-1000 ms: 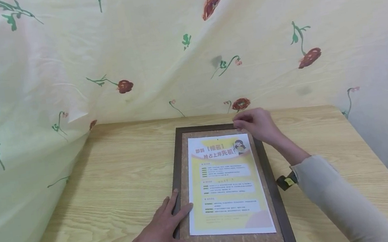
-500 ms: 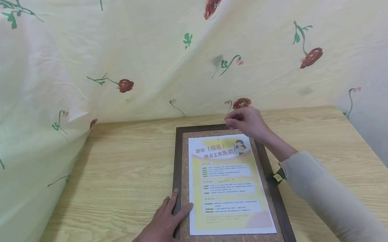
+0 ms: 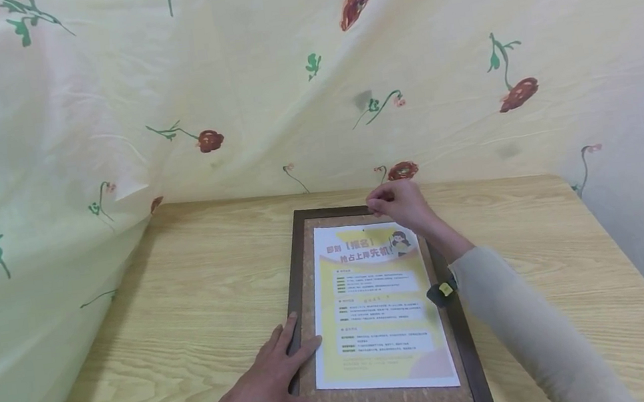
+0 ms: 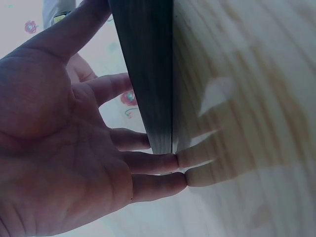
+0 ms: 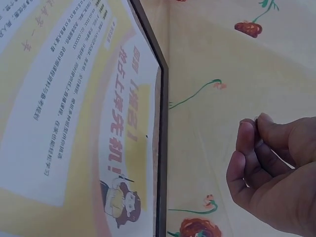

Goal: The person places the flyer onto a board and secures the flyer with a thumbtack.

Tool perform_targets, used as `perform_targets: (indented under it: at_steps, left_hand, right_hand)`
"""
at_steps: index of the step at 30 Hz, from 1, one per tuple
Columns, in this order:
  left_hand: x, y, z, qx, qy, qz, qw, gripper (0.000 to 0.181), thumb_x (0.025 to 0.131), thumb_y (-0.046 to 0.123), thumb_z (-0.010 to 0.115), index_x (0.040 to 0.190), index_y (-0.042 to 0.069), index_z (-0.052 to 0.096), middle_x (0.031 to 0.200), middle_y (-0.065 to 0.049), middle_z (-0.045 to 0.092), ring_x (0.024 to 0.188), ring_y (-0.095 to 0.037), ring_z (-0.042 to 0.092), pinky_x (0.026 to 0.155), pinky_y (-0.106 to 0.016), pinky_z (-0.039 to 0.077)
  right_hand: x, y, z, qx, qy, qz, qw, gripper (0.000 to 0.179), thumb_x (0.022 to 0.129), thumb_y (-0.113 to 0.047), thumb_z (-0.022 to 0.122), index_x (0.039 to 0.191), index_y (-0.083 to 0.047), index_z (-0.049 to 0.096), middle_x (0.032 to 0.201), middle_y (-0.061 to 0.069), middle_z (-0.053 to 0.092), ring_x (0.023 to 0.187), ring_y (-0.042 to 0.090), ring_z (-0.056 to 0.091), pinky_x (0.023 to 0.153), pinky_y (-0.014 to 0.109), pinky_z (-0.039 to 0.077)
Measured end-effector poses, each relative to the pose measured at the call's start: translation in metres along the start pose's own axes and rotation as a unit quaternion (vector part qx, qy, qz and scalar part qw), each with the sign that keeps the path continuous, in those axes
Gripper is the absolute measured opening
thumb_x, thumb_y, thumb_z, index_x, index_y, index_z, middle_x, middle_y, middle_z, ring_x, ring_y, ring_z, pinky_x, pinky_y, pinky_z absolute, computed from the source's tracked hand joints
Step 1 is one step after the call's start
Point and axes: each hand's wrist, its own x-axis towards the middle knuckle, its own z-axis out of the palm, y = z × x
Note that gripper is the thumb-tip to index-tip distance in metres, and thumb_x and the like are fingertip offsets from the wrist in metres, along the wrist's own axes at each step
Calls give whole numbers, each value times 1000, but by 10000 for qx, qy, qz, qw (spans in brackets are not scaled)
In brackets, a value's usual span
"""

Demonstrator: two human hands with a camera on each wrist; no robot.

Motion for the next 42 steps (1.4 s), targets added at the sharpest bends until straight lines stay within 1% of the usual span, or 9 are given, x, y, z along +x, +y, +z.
perform_targets:
  at_steps: [6,9,14,20,25,30,35,42]
  left_hand:
    - [1,1,0,-17,-14,16,10000,104,64,51,87,151,17,43,161,-26,7,138,-58,19,103,-69,30]
    - [1,2,-1,-32,-6,44,10000,104,63,52,87,151,17,43,161,-26,7,138,-59,19,102,-70,30]
    - [2,3,-1,-25,-7,61,10000,104,63,52,87,151,17,43,161,-26,7,138,-59,19,102,-70,31]
    - [2,2,-2,-21,-5,41,10000,104,63,52,87,150,17,44,161,-26,7,138,-59,19,102,-69,31]
    - [2,2,-1,1,-1,55,10000,103,64,51,87,150,16,44,161,-26,8,138,-59,20,102,-69,31]
    - [2,2,-2,19,-18,10,10000,103,64,51,87,150,17,44,161,-26,8,138,-58,20,102,-69,31]
    - [2,1,-2,17,-44,-22,10000,103,64,51,87,151,18,43,161,-26,7,138,-58,19,102,-69,31]
    - [0,1,-2,-20,-55,-47,10000,103,64,51,87,151,18,42,162,-25,6,139,-58,18,103,-69,31]
  right_hand:
    - [5,5,8,256,-82,150,9995,18,97,-6,62,108,7,69,92,17,70,86,37,66,69,30,50]
    - [7,7,12,329,-131,300,9989,18,97,-6,62,109,6,69,94,19,70,89,40,66,68,28,50]
    - [9,10,18,354,-160,470,9981,16,98,-6,61,107,5,69,95,20,69,87,37,65,69,29,50]
    - [11,16,25,347,-155,653,9971,16,98,-8,61,106,3,70,92,12,67,83,27,62,70,30,49]
    - [11,19,29,439,-275,974,9939,16,98,-7,61,108,1,70,96,13,67,89,29,62,75,34,49]
    - [13,23,32,251,-385,1202,9917,16,97,-9,62,109,-1,71,105,13,67,96,28,61,83,37,49]
    - [14,29,35,98,-458,1354,9897,17,97,-8,61,109,-1,71,106,14,68,95,26,60,84,37,48]
    - [17,37,44,-10,-531,1456,9879,16,96,-7,61,105,1,71,104,15,68,92,26,59,84,38,46]
